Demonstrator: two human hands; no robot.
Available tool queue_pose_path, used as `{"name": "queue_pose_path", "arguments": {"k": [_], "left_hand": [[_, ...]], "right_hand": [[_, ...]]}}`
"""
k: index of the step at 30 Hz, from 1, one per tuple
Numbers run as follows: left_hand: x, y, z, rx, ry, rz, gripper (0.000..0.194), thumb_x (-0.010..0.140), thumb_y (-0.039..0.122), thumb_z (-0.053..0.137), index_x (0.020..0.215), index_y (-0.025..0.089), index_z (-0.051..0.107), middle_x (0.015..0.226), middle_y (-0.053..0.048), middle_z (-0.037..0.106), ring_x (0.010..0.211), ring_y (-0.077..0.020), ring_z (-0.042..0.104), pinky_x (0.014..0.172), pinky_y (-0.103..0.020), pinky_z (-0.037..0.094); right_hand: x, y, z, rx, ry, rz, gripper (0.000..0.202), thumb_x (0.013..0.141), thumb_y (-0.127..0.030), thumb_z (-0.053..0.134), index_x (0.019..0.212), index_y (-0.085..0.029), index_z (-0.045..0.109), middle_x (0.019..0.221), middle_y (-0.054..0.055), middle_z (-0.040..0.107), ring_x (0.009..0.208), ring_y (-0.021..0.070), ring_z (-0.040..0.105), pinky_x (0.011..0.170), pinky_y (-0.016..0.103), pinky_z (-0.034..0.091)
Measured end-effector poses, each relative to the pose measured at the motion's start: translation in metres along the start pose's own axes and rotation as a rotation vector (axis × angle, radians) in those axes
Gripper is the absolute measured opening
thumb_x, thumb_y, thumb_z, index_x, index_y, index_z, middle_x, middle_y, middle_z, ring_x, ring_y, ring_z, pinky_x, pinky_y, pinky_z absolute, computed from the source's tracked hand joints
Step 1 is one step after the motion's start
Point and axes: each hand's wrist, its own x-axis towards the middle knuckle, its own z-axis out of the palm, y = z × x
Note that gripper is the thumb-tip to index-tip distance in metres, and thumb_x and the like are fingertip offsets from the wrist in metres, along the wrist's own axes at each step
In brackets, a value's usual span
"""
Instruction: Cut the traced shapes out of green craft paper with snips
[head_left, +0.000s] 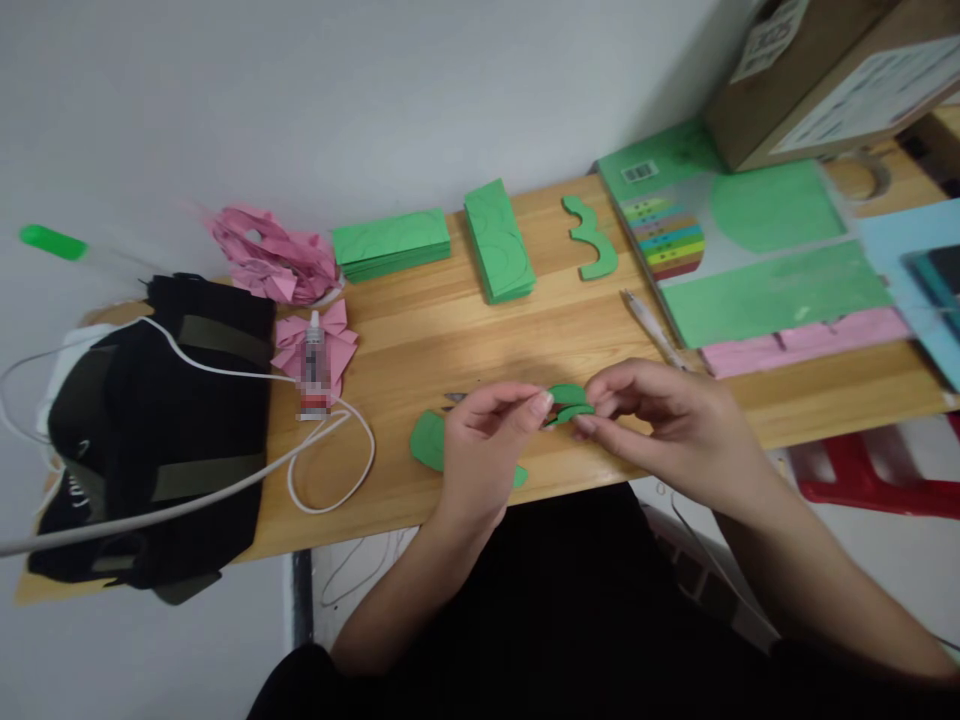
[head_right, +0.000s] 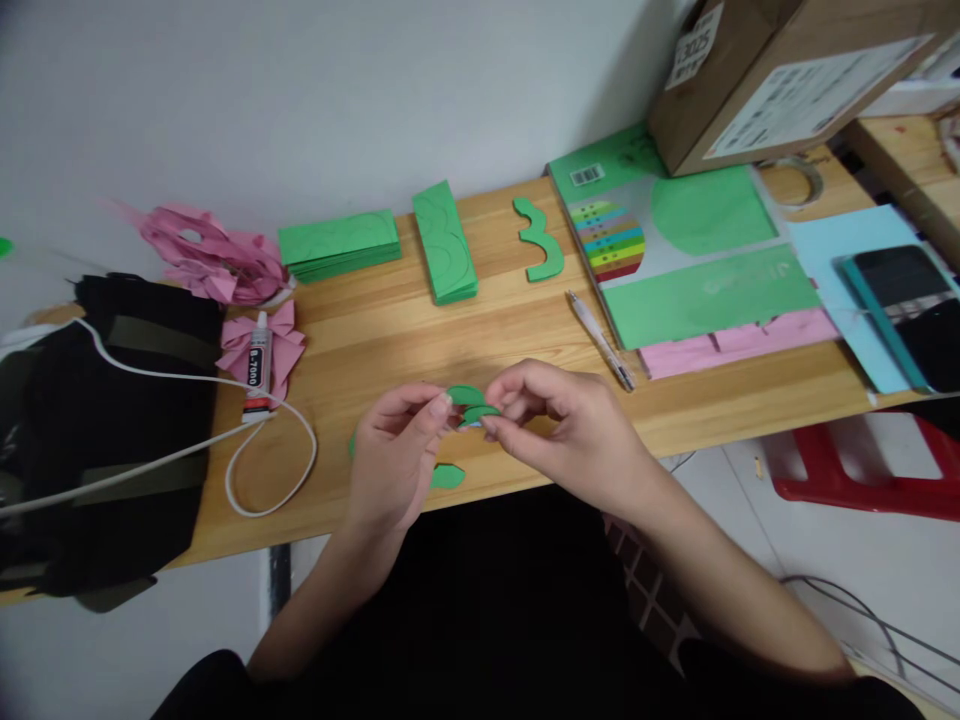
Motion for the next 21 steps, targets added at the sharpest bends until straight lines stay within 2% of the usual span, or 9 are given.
{"name": "queue_pose_path", "arguments": {"k": [13,21], "left_hand": [[-0.0013,-0.0007,-0.0012,0.068,-0.007,0.018,0.02,0.064,0.031,0.088,0.072,0.021,0.073,0.071,0.002,0.074,0.067,-0.0107,0.068,0.071,-0.027,0.056],[-0.0007,-0.0025,-0.0017,0.074,-0.005,0.046,0.014,0.065,0.027,0.087,0.071,0.022,0.075,0.07,0.002,0.074,0.066,-0.0095,0.067,0.069,-0.024,0.056]], "right_hand": [[-0.0015,0.0016,0.0042,0.07,0.054,0.026,0.022,0.074,-0.026,0.086,0.083,-0.022,0.066,0.071,-0.001,0.071,0.06,0.0148,0.071,0.056,0.025,0.06],[-0.0018,0.0032,0.0052,0.054,0.061,0.011,0.02,0.075,-0.025,0.084,0.084,-0.023,0.066,0.07,-0.001,0.07,0.06,0.0148,0.07,0.056,0.025,0.06]]}}
